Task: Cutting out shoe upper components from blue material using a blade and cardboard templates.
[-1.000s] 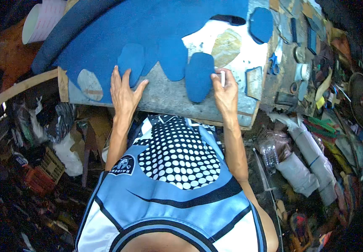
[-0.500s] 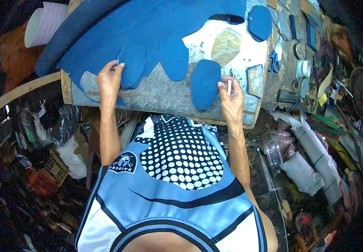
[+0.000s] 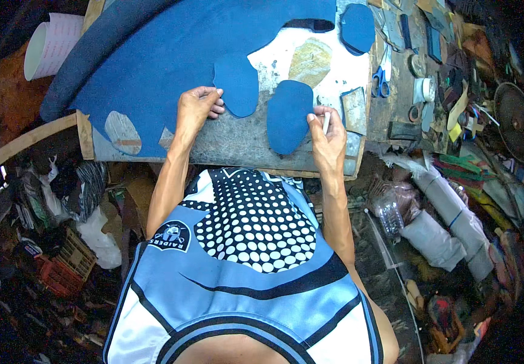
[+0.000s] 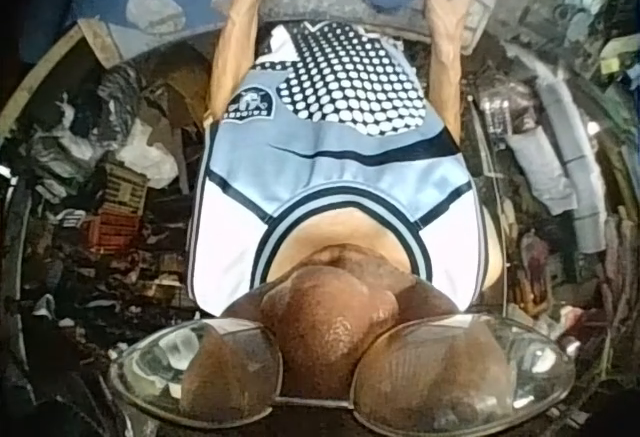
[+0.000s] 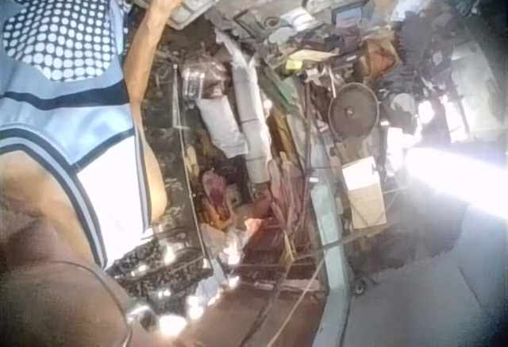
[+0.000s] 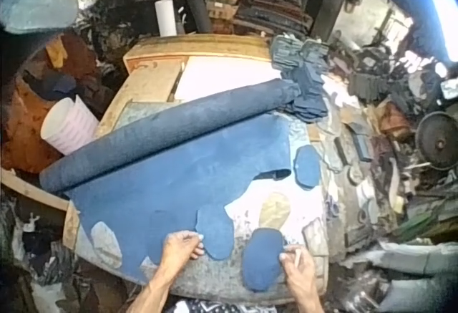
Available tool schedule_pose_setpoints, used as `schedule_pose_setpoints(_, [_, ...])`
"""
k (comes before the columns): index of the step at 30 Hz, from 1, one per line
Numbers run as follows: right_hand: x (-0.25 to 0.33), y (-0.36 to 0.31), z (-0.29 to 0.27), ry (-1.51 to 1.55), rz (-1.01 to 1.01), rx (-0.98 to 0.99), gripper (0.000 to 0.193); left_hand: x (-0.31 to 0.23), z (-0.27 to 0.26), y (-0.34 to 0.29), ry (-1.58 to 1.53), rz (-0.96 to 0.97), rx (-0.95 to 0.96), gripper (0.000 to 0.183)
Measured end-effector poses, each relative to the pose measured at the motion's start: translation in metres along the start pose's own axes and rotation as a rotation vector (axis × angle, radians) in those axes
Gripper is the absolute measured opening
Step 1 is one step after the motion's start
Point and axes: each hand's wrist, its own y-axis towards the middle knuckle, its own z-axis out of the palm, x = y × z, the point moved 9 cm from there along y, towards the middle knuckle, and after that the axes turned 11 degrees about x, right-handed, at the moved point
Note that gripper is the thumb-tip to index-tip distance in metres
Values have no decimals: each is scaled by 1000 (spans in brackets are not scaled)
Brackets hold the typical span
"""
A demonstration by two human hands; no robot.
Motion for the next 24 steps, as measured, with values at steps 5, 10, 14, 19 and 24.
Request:
schedule_pose_setpoints(5, [41, 19, 58, -24, -139, 155, 19, -29, -35, -48, 328, 132, -237, 23])
schedule_pose_setpoints(10, [40, 61, 158, -91, -159, 334, 26, -27, -87, -88, 448, 331, -524, 42])
schedule_pose_setpoints(14, [12, 81, 204, -69, -162, 405, 29, -41, -56, -97, 856, 453, -566, 62])
schedule_pose_setpoints(19, [41, 66, 205, -296, -214, 491, 29, -26, -44, -87, 984, 322, -501, 71])
schedule_pose_setpoints(24, [80, 65, 160, -261, -554, 278, 48, -23, -46, -91, 920, 300, -506, 61])
